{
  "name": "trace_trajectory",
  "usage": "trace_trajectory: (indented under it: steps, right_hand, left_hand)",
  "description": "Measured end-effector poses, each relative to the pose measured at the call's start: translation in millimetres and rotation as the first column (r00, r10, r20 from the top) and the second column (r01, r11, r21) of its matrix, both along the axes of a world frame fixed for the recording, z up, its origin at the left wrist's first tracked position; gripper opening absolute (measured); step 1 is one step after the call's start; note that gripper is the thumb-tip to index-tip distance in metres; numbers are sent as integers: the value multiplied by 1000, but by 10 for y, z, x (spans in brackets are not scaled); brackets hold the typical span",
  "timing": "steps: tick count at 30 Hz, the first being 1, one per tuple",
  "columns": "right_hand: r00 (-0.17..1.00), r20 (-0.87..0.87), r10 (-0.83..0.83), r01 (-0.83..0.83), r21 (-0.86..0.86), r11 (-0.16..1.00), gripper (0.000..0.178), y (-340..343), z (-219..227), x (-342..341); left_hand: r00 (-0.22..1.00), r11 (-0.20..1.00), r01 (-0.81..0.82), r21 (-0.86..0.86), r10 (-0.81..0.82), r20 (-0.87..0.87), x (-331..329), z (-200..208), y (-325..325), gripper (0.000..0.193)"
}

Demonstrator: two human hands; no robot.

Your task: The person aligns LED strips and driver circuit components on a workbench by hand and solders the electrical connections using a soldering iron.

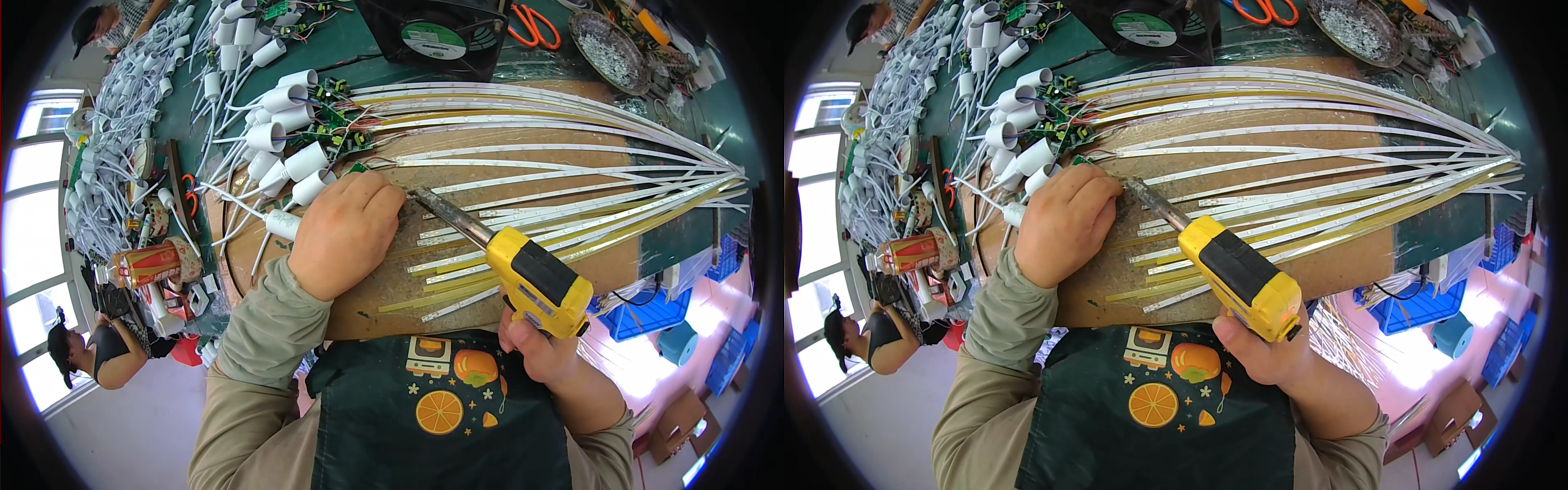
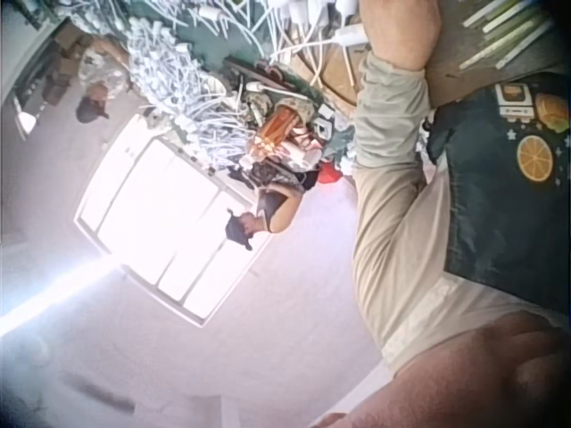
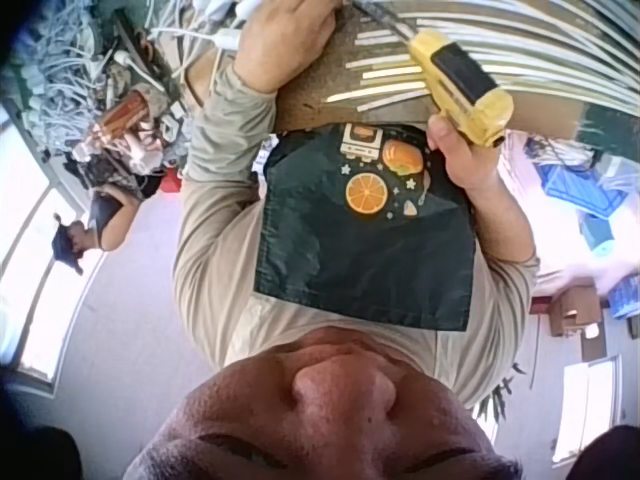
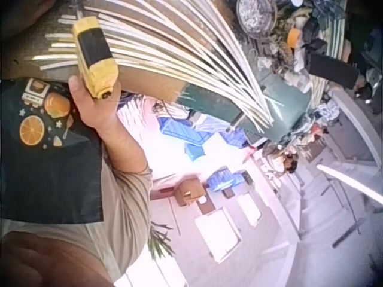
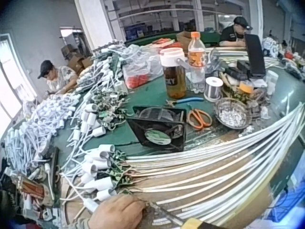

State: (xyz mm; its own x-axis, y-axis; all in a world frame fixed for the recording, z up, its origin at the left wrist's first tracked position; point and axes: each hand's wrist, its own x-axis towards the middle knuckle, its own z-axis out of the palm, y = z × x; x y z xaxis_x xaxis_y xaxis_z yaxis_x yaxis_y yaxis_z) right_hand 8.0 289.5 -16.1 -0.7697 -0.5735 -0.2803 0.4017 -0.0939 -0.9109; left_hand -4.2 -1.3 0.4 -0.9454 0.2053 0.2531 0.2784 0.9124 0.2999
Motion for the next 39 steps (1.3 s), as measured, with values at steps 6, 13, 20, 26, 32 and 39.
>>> trace_trajectory:
  steps: [6,13,20,26,32,39]
  right_hand:
    - [999,49,0,-1,9,1000,38,2,36,2]
    - [983,-176,43,-32,64,997,50,12,-11,-11]
    - [993,-115,6,4,89,996,57,55,6,27]
    - [990,-142,4,7,77,997,58,18,-16,28]
    - [987,-155,36,-19,109,994,57,49,-47,41]
    - [994,-103,31,-19,108,994,52,8,15,36]
  left_hand:
    - [1000,1000,-2,2,2,15,2,11,3,17]
    - [1000,1000,-7,3,7,15,6,8,7,16]
    - [1000,1000,-2,21,2,-11,5,-2,-7,16]
    - [1000,1000,-27,7,27,-11,13,0,6,16]
    - [999,999,-39,28,39,-2,23,-5,8,15]
    - [996,995,-77,65,73,57,14,10,12,13]
